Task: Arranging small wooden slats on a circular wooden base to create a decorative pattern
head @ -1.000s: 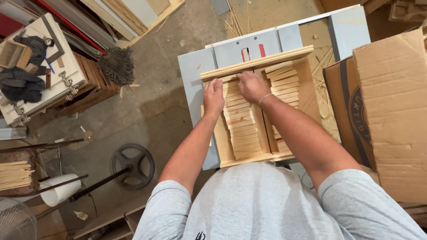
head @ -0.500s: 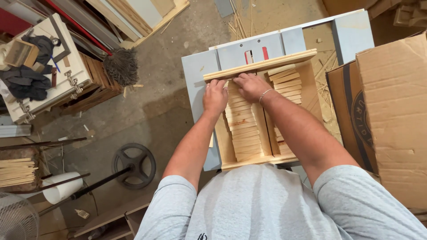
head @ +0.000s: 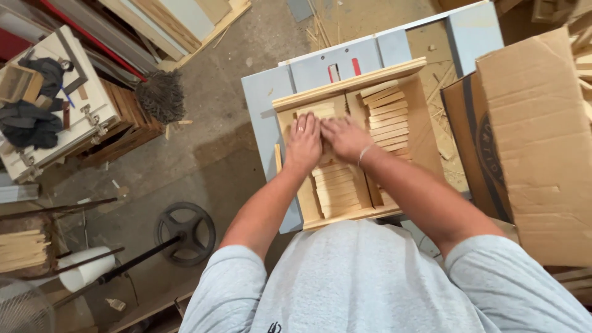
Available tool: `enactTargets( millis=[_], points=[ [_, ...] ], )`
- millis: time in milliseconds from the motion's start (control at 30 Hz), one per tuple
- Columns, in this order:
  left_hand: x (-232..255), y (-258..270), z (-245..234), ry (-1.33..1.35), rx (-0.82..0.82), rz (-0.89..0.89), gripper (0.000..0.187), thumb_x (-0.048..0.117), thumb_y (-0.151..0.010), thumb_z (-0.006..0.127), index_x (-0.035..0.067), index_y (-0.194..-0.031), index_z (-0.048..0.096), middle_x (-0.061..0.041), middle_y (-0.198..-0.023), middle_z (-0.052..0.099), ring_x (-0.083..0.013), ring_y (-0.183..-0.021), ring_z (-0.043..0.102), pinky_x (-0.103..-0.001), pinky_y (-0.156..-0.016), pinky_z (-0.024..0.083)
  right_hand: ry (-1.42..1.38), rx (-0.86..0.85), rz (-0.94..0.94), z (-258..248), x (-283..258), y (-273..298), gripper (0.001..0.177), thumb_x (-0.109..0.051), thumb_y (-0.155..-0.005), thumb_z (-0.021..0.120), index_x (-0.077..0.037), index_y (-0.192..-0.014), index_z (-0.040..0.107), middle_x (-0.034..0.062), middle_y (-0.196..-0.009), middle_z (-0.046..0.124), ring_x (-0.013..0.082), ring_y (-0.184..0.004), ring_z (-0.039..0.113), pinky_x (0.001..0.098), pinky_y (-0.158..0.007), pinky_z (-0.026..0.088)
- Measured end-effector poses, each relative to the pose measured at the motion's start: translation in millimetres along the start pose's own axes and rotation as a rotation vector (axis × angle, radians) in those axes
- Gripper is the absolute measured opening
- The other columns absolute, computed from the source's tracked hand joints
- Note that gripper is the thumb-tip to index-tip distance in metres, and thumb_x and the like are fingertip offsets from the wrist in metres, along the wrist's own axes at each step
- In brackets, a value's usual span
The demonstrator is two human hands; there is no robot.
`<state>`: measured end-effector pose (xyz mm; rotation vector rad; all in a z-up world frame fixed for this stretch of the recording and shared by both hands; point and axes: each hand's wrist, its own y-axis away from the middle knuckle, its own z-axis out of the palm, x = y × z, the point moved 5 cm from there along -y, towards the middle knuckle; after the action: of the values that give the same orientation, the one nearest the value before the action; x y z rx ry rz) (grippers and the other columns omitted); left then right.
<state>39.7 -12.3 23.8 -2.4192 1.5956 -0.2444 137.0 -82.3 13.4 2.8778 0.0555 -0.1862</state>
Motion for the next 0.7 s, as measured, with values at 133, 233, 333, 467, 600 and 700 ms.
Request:
enactTargets(
  millis=[133,233,333,467,600,700],
  points=[
    [29.0,46.5,0.4,0.107,-0.001,0.059,0.046,0.015,-0.087,0.052,0.002,-0.127,0.068,-0.018,-0.134,0.062,-0.0337,-0.131,0.054,-0.045,-0.111,0.038,0.09,0.23,-0.108,69.1,-19.1,55.2,0.041,-0.021,-0.095,0.045,-0.017,-0.132,0.064,0.0072,-0.139,0.06,0.0279,-0.133,0.052,0.0519,-0.11,0.038],
    [45.9,76.6,-7.8,0.31,-0.079,0.029,0.044,0.029,-0.089,0.065,0.003,-0.124,0.071,-0.019,-0.138,0.062,-0.0375,-0.135,0.053,-0.05,-0.115,0.037,-0.292,0.135,0.064,9.3,-36.1,131.6,0.038,-0.031,-0.095,0.064,-0.019,-0.131,0.067,0.0048,-0.14,0.063,0.0288,-0.142,0.049,0.053,-0.12,0.031],
    [58.7,93.0,-37.8,0.405,-0.027,0.042,0.045,0.03,-0.08,0.079,0.009,-0.12,0.073,-0.017,-0.13,0.067,-0.0377,-0.127,0.06,-0.05,-0.111,0.043,-0.651,0.385,0.232,-0.4,-23.7,210.3,0.026,-0.027,-0.097,0.069,-0.02,-0.121,0.075,0.0077,-0.119,0.074,0.032,-0.119,0.066,0.048,-0.104,0.05],
    [64.4,109.0,-42.4,0.511,-0.038,-0.018,0.03,0.038,-0.085,0.076,0.019,-0.108,0.076,-0.005,-0.123,0.071,-0.0288,-0.122,0.064,-0.045,-0.108,0.045,-1.1,0.673,0.668,17.1,4.0,329.3,0.018,-0.022,-0.097,0.067,-0.013,-0.106,0.08,0.0072,-0.097,0.079,0.0264,-0.097,0.074,0.0437,-0.092,0.055],
    [79.2,86.5,-51.1,0.788,-0.003,0.002,0.016,0.029,-0.087,0.076,0.018,-0.098,0.077,-0.002,-0.102,0.074,-0.0243,-0.105,0.072,-0.039,-0.098,0.053,-0.803,0.592,1.299,55.4,42.0,463.9,0.028,-0.013,-0.093,0.056,-0.012,-0.103,0.082,0.0099,-0.094,0.078,0.0281,-0.099,0.075,0.048,-0.098,0.052],
    [105.0,46.9,-86.2,0.932,-0.078,0.056,0.022,0.028,-0.098,0.062,0.009,-0.096,0.074,-0.007,-0.093,0.076,-0.0271,-0.088,0.07,-0.041,-0.079,0.054,-0.248,0.266,1.367,83.6,92.7,562.6,0.018,-0.015,-0.084,0.081,-0.01,-0.1,0.076,0.0095,-0.102,0.078,0.029,-0.101,0.074,0.0414,-0.088,0.058]
  ],
)
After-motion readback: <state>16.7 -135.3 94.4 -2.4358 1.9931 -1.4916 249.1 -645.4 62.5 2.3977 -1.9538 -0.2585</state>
